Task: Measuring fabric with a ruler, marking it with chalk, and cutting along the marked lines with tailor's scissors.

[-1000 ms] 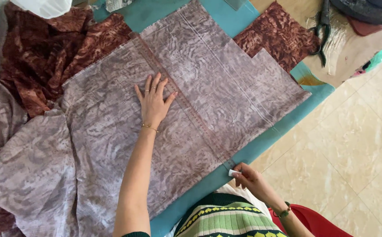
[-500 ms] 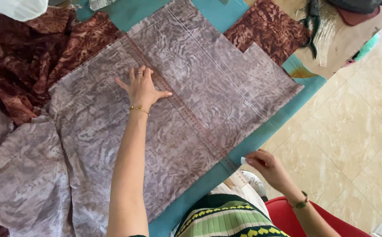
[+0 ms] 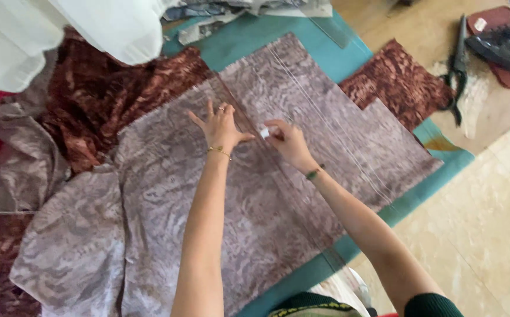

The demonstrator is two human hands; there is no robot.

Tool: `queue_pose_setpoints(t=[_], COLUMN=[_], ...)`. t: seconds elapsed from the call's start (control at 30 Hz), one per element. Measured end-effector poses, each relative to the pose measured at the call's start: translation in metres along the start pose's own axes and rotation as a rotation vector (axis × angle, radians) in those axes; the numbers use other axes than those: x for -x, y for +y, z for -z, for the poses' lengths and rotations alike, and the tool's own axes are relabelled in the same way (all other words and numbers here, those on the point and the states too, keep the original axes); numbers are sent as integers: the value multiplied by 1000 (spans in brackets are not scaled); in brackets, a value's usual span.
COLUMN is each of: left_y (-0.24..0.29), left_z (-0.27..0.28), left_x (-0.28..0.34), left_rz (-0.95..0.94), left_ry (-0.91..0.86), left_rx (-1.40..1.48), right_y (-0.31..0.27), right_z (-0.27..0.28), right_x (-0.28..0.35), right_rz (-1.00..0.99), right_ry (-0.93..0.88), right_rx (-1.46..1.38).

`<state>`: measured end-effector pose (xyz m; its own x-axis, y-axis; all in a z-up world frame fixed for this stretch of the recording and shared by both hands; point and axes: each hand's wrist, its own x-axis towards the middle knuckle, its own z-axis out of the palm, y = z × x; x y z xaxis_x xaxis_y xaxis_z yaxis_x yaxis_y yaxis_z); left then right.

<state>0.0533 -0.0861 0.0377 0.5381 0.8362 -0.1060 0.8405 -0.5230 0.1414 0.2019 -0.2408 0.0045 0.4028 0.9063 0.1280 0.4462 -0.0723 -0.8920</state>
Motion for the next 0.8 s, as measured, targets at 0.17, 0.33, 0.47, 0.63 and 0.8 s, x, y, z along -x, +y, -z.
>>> queue_pose_setpoints(t=[0.17, 0.33, 0.47, 0.63, 0.8], left_y=[0, -1, 1, 1, 6], left_z=[10, 14, 15, 14, 23], left_x=[-9, -12, -14, -17, -15], left_rz=[-44, -70, -69, -49, -37], left_ry=[-28, -88, -159, -233, -274], left_rx=[-63, -50, -65, -100, -112], right_y=[7, 12, 10, 4, 27], right_z=[-40, -63, -78, -99, -90], right_x=[-74, -116, -157, -214, -204], right_rz=[111, 66, 246, 175, 285], right_ry=[50, 25, 40, 48, 24], right_rx=[60, 255, 256, 260, 277])
